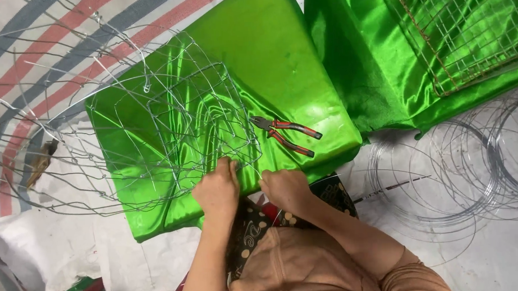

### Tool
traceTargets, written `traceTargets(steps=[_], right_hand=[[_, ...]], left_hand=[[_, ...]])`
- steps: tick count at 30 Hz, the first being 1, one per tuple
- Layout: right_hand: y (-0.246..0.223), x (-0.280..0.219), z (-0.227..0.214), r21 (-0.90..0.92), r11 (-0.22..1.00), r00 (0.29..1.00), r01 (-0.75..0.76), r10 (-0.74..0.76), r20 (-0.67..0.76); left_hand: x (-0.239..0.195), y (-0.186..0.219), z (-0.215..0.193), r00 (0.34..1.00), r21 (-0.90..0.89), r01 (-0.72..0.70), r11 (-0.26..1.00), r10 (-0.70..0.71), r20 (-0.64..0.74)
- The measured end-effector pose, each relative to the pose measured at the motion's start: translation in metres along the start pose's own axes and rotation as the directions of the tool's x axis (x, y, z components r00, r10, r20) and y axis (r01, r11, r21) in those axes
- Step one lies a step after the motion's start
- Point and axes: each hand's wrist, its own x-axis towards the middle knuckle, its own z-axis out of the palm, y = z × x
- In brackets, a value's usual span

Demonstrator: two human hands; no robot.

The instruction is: Reinforcing the joints of a wire frame structure by twisting thin metal wire using pliers.

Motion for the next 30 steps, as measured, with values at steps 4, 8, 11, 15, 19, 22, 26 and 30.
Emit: traceTargets(steps=[4,8,11,15,19,22,26,30], right_hand=[[0.001,0.011,0.007,0.221,0.974,0.999,-0.049,0.043,0.031],[0.003,0.014,0.018,0.538,0.842,0.997,-0.051,0.015,0.071],[-0.023,0.011,0.0,0.862,0.485,0.988,-0.148,0.108,0.109],[-0.044,0.011,-0.006,0.917,0.096,0.913,-0.386,0.183,0.365],[-0.054,0.015,0.0,0.888,-0.154,0.863,-0.433,0.213,0.458],[-0.056,0.014,0.005,0.877,-0.212,0.843,-0.431,0.253,0.476],[-0.059,0.01,0.005,0.886,-0.237,0.823,-0.399,0.334,0.46],[-0.063,0.011,-0.012,0.923,-0.103,0.832,-0.37,0.405,0.379]], left_hand=[[-0.002,-0.003,0.003,0.997,-0.023,0.075,0.997,-0.075,0.004],[-0.001,-0.004,-0.029,0.995,-0.153,0.087,0.984,-0.094,-0.039],[0.012,-0.009,-0.056,0.993,-0.21,0.078,0.975,-0.095,-0.071],[0.02,-0.014,-0.064,0.99,-0.251,0.092,0.964,-0.117,-0.084],[0.018,-0.012,-0.051,0.99,-0.266,0.104,0.958,-0.124,-0.063],[0.013,-0.011,-0.043,0.991,-0.256,0.1,0.962,-0.118,-0.056],[0.006,-0.008,-0.021,0.991,-0.231,0.08,0.97,-0.102,-0.088],[0.006,-0.01,-0.037,0.993,-0.21,0.071,0.975,-0.088,-0.074]])
